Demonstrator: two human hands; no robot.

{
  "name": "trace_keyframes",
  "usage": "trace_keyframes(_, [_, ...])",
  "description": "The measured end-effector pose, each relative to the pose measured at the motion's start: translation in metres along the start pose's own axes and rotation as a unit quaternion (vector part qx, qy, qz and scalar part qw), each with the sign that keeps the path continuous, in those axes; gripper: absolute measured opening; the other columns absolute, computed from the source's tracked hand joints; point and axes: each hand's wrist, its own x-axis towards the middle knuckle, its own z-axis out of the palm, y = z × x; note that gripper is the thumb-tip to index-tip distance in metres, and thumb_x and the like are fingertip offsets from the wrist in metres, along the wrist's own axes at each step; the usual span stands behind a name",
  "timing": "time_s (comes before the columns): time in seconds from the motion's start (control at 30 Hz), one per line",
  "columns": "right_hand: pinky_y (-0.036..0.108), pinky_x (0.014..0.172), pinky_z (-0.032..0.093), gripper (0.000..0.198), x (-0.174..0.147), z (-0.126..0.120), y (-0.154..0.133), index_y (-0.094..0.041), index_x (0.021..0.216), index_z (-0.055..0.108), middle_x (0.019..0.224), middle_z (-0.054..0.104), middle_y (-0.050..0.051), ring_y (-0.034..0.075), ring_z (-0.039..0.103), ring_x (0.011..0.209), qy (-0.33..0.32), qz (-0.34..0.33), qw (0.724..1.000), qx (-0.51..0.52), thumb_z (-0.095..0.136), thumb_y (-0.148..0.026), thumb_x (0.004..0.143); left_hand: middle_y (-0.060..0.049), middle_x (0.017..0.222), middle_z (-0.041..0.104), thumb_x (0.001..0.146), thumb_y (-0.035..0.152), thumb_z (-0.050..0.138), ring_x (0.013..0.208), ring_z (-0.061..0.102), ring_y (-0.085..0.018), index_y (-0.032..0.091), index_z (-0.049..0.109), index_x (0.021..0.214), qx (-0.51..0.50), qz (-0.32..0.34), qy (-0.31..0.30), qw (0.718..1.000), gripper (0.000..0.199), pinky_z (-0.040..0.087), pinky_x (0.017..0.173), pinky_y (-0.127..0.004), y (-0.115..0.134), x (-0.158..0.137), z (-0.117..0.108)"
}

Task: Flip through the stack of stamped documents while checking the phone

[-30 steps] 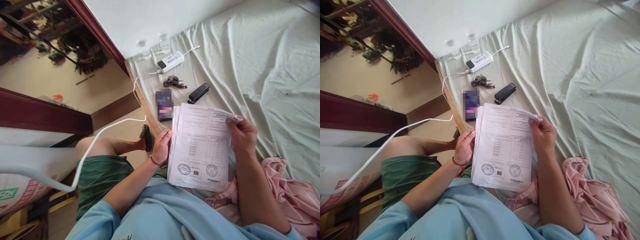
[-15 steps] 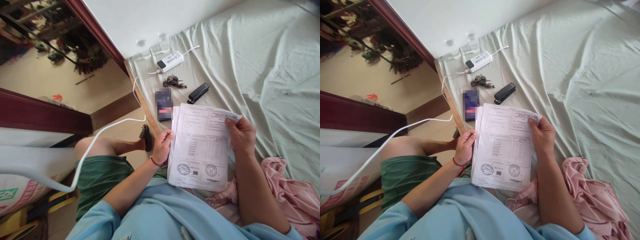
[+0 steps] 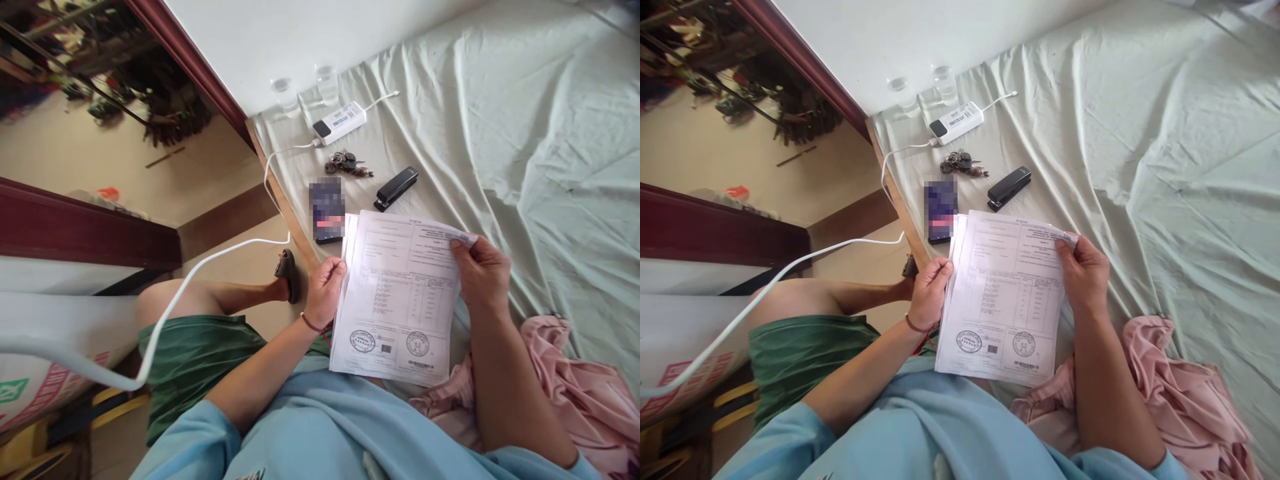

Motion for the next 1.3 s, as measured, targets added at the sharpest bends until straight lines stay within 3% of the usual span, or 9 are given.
trace_keyframes(0.57, [0.028, 0.059, 0.047, 0.020, -0.0003, 0.0024, -0.0005, -0.027, 0.092, 0.078, 0.080, 0.067, 0.000, 0.015, 0.058, 0.068, -0.010, -0.003, 1.000, 0.009, 0.081, -0.045, 0.084, 0.002, 0.071, 0.050, 0.095, 0.049, 0.064, 0.065, 0.041, -0.014, 0.021, 0.061, 0.080, -0.040, -0.025, -0.018, 0.999, 0.032, 0.036, 0.063, -0.026, 0.0028, -0.0037, -0.0004])
trace_keyframes(0.7, [0.028, 0.058, 0.046, 0.022, 0.0001, 0.0006, 0.0006, -0.026, 0.092, 0.076, 0.076, 0.066, -0.002, 0.014, 0.057, 0.065, 0.016, -0.001, 0.999, -0.049, 0.078, -0.047, 0.086, 0.002, 0.072, 0.054, 0.094, 0.047, 0.065, 0.069, 0.046, -0.015, 0.020, 0.063, 0.080, 0.014, 0.000, 0.008, 1.000, 0.031, 0.039, 0.068, -0.026, 0.0040, -0.0025, 0.0002])
trace_keyframes(0.83, [0.028, 0.058, 0.042, 0.021, -0.0008, -0.0008, -0.0033, -0.024, 0.089, 0.075, 0.072, 0.063, -0.003, 0.012, 0.052, 0.061, 0.053, -0.041, 0.986, -0.150, 0.074, -0.045, 0.089, 0.002, 0.072, 0.054, 0.093, 0.047, 0.067, 0.070, 0.047, -0.015, 0.020, 0.064, 0.079, 0.032, 0.008, 0.018, 0.999, 0.030, 0.039, 0.069, -0.026, 0.0039, -0.0008, 0.0007])
trace_keyframes(1.03, [0.027, 0.055, 0.036, 0.022, -0.0038, -0.0001, -0.0045, -0.024, 0.087, 0.075, 0.069, 0.059, -0.003, 0.012, 0.047, 0.061, -0.023, -0.026, 0.994, -0.100, 0.074, -0.046, 0.090, 0.003, 0.068, 0.049, 0.095, 0.045, 0.063, 0.064, 0.041, -0.014, 0.020, 0.059, 0.077, 0.018, -0.018, -0.002, 1.000, 0.031, 0.034, 0.062, -0.026, 0.0005, 0.0006, 0.0014])
trace_keyframes(1.3, [0.026, 0.055, 0.037, 0.022, -0.0030, -0.0006, 0.0004, -0.025, 0.088, 0.075, 0.070, 0.060, -0.002, 0.012, 0.048, 0.061, -0.035, -0.024, 0.995, -0.095, 0.074, -0.047, 0.091, 0.002, 0.071, 0.049, 0.100, 0.050, 0.056, 0.068, 0.042, -0.015, 0.020, 0.057, 0.080, 0.042, -0.007, -0.003, 0.999, 0.036, 0.035, 0.065, -0.028, 0.0039, -0.0010, 0.0013])
